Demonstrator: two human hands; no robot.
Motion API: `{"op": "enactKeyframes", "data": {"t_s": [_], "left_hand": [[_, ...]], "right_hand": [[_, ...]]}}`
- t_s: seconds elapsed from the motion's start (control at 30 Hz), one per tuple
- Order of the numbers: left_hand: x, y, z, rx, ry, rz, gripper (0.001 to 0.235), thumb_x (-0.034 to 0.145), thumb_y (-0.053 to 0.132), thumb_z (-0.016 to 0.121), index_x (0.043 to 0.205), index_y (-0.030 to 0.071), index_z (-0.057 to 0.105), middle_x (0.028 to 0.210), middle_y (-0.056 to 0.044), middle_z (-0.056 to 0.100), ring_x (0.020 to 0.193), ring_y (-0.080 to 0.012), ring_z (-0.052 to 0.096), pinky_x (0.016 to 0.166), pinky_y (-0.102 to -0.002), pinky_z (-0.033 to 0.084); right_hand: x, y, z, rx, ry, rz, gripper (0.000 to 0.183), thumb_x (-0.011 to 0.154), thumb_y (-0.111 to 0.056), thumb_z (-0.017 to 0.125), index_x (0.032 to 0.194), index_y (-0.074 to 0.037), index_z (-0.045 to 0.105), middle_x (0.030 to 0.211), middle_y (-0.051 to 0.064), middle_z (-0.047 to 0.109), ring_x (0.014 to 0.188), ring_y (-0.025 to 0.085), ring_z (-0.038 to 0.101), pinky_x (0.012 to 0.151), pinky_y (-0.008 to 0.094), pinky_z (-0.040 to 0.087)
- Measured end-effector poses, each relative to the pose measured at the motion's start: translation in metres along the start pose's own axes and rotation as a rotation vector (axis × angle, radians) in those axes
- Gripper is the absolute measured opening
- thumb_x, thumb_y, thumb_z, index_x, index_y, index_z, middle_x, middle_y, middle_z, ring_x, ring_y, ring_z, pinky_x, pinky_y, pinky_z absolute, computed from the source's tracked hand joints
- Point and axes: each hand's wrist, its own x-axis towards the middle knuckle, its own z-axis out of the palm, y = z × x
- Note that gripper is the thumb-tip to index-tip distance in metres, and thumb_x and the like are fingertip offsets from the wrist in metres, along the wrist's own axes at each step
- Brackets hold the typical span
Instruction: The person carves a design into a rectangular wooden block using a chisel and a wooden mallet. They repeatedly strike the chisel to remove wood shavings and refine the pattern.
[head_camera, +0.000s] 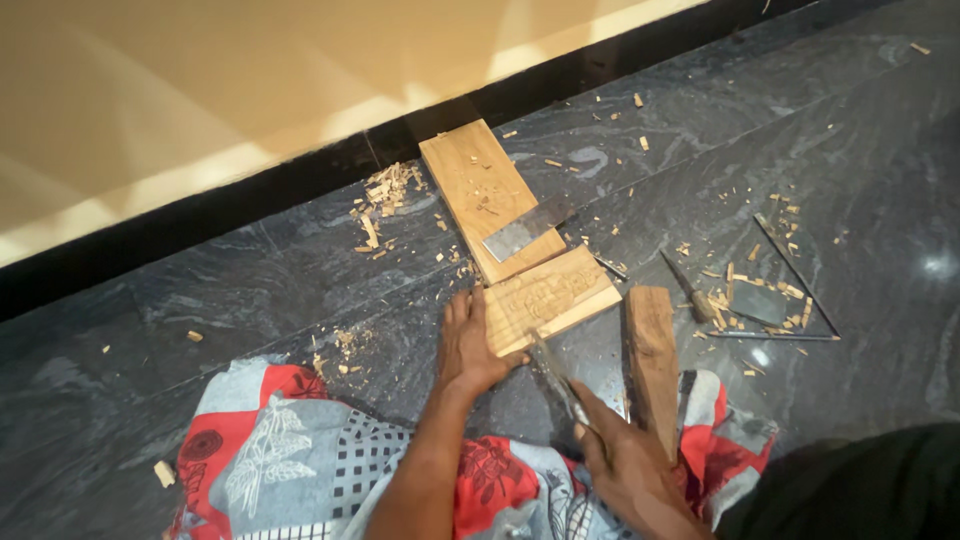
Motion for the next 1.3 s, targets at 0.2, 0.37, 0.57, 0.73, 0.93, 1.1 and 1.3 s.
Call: {"op": "enactKeyframes", "data": {"t_s": [0.2,0.37,0.57,0.73,0.93,1.1,1.3], "left_hand": [[-0.003,0.000,0.006,-0.029,0.075,0.081,0.126,0.053,0.033,0.099,0.150,-0.005,0.028,0.148,-0.025,0.035,0.140,-0.0421,0.031,0.118,-0.047,0.027],[-0.002,-0.003,0.007,-0.045,0.061,0.062,0.124,0.054,0.031,0.099,0.150,-0.004,0.029,0.149,-0.025,0.035,0.139,-0.0425,0.032,0.118,-0.047,0.027],[0.000,-0.002,0.009,-0.025,0.063,0.048,0.125,0.051,0.031,0.101,0.149,-0.004,0.031,0.150,-0.025,0.034,0.139,-0.0430,0.031,0.118,-0.046,0.027],[0.000,-0.002,0.010,-0.033,0.065,0.035,0.125,0.050,0.031,0.101,0.148,-0.003,0.031,0.149,-0.023,0.036,0.139,-0.0418,0.032,0.118,-0.045,0.028],[-0.002,-0.001,0.009,-0.054,0.066,0.038,0.125,0.050,0.032,0.101,0.148,-0.003,0.031,0.149,-0.024,0.036,0.140,-0.0424,0.031,0.118,-0.046,0.027],[-0.003,-0.002,0.009,-0.031,0.078,0.051,0.125,0.052,0.033,0.100,0.149,-0.003,0.030,0.150,-0.025,0.034,0.140,-0.0436,0.031,0.118,-0.048,0.027],[-0.003,-0.001,0.007,-0.047,0.080,0.057,0.127,0.051,0.033,0.100,0.150,-0.003,0.030,0.147,-0.024,0.037,0.138,-0.0425,0.033,0.117,-0.047,0.028]], "right_hand": [[0.000,0.004,0.002,0.005,-0.210,0.449,0.056,0.090,-0.018,0.063,0.146,-0.026,0.059,0.084,0.022,0.073,0.073,0.031,0.071,0.073,0.039,0.055],[0.003,0.008,0.007,0.108,-0.199,0.498,0.054,0.092,-0.017,0.062,0.145,-0.028,0.059,0.071,0.017,0.072,0.061,0.023,0.069,0.065,0.035,0.056],[0.002,0.016,0.015,0.123,-0.198,0.530,0.053,0.093,-0.018,0.059,0.144,-0.030,0.059,0.067,0.015,0.071,0.058,0.019,0.066,0.061,0.034,0.055],[0.000,0.014,0.022,0.146,-0.172,0.542,0.051,0.094,-0.022,0.059,0.144,-0.028,0.057,0.065,0.009,0.070,0.056,0.015,0.066,0.059,0.032,0.054],[0.013,0.016,0.016,0.517,0.047,0.752,0.053,0.097,-0.020,0.054,0.149,-0.026,0.053,0.078,0.008,0.067,0.057,0.017,0.058,0.051,0.037,0.047],[-0.005,0.012,-0.004,-0.134,0.086,0.238,0.057,0.086,-0.017,0.064,0.143,-0.025,0.057,0.087,0.013,0.068,0.068,0.030,0.070,0.060,0.042,0.055],[-0.006,-0.002,-0.004,-0.388,-0.065,0.218,0.062,0.083,-0.022,0.071,0.143,-0.029,0.059,0.101,0.016,0.063,0.068,0.039,0.068,0.061,0.049,0.056]]}}
